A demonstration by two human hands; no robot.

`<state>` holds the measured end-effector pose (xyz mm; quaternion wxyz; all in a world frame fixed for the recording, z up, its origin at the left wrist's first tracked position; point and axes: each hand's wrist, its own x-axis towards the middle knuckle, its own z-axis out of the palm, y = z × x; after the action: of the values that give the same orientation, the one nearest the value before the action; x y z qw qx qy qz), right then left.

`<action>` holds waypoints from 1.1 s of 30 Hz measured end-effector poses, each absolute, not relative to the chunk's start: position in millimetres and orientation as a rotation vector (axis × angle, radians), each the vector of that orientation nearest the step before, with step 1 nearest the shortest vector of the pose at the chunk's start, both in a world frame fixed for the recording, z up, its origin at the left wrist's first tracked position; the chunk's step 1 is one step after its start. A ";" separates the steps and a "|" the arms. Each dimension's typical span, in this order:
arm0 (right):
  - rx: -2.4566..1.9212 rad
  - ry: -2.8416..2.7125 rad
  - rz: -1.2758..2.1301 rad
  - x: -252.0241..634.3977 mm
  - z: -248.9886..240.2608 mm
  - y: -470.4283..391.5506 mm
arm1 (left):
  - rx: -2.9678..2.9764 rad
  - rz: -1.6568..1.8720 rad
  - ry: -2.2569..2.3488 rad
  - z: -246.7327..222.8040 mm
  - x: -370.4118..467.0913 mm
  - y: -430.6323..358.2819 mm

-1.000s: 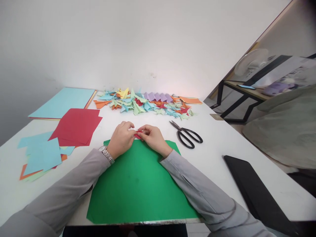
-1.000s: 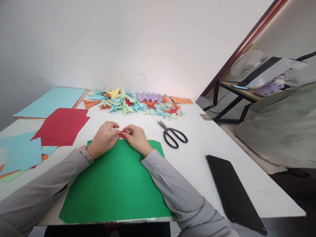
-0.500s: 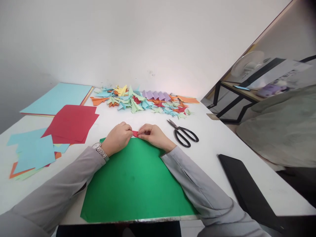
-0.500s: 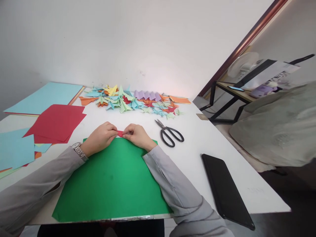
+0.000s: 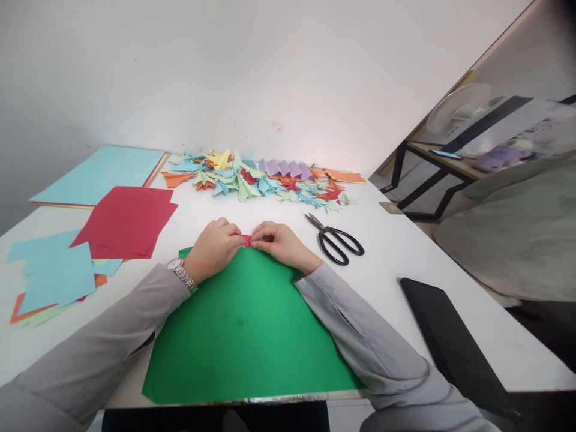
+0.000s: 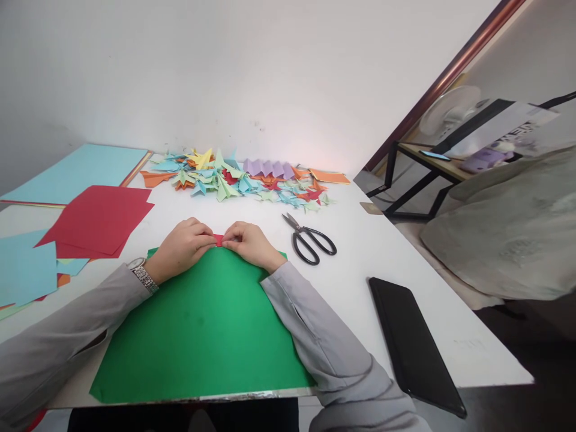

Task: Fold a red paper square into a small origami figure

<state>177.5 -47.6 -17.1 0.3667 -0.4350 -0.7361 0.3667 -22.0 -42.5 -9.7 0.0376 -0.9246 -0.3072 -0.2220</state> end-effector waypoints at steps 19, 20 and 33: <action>-1.146 -1.815 0.935 176.0 -18.5 -47.0 | -2.738 -0.928 -1.049 -6.1 -15.7 -48.7; -1.151 -1.777 0.932 175.0 -18.2 -47.3 | -2.744 -1.044 -1.126 -6.2 -14.8 -49.6; -1.025 -1.461 0.854 160.0 -11.1 -52.8 | -2.843 -1.820 -2.251 9.0 -4.3 -59.5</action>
<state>160.0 -52.8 -11.1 0.5493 -0.4331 -0.6169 0.3608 -4.3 -59.5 9.0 -0.4421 -0.6285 -0.4976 -0.4024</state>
